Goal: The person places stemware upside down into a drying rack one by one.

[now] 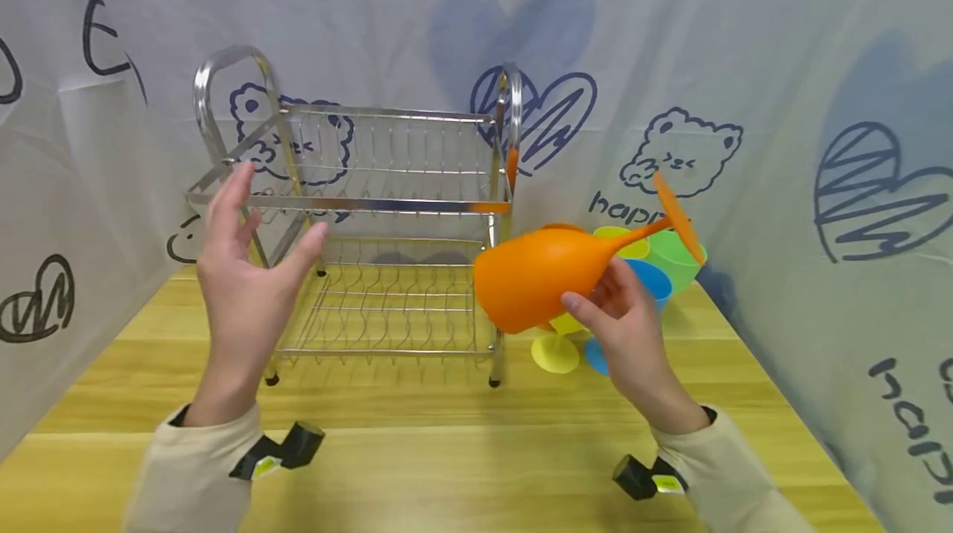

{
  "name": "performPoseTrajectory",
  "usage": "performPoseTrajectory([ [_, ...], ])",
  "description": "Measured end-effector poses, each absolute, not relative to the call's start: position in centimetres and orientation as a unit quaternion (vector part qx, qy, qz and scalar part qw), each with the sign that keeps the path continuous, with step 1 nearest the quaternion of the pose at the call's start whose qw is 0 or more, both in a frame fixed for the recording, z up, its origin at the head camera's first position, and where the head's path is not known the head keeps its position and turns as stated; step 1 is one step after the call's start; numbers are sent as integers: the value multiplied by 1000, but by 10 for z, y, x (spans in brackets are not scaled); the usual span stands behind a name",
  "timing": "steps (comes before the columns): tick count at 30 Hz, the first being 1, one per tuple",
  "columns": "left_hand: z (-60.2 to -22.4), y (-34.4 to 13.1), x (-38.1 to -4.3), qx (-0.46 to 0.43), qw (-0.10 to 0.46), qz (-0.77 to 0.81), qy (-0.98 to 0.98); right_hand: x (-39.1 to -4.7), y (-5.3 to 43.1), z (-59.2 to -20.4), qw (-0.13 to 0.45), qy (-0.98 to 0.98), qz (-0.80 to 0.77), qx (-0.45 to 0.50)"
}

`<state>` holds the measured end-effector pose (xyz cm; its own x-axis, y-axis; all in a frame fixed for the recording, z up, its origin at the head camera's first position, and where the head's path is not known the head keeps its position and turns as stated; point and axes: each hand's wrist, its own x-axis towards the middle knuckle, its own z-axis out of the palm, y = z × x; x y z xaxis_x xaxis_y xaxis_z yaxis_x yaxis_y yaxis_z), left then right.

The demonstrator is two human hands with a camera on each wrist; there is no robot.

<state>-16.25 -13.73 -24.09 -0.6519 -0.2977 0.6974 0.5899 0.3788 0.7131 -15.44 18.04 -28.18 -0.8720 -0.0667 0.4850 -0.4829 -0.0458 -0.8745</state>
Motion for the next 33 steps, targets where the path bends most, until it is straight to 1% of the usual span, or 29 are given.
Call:
performPoseTrajectory([
  [2,-234,-151,-168,-77,405,-529,-742,-154,183,-276,162,-678,687,205],
  [4,-229,-164,-173,-53,392,-514,-761,-153,186,-270,178,-687,674,208],
  [7,-223,-184,-180,-13,352,-513,-783,-153,190,-262,206,-700,649,215],
  [10,-218,-205,-187,2,302,-527,-795,-154,193,-253,224,-708,630,227],
  [12,-216,-219,-192,-4,271,-534,-801,-155,194,-245,233,-713,618,235],
  [16,-215,-241,-203,-44,212,-538,-815,-158,196,-229,249,-729,591,239],
  [20,-217,-254,-213,-77,142,-537,-828,-161,195,-213,249,-755,560,234],
  [22,-218,-256,-217,-86,117,-539,-829,-163,193,-207,243,-760,555,235],
  [24,-220,-258,-221,-90,106,-543,-828,-165,190,-202,238,-761,555,237],
  [28,-221,-257,-228,-86,112,-544,-827,-170,185,-194,233,-761,554,245],
  [33,-219,-258,-237,-101,104,-545,-826,-175,180,-182,235,-767,539,258],
])
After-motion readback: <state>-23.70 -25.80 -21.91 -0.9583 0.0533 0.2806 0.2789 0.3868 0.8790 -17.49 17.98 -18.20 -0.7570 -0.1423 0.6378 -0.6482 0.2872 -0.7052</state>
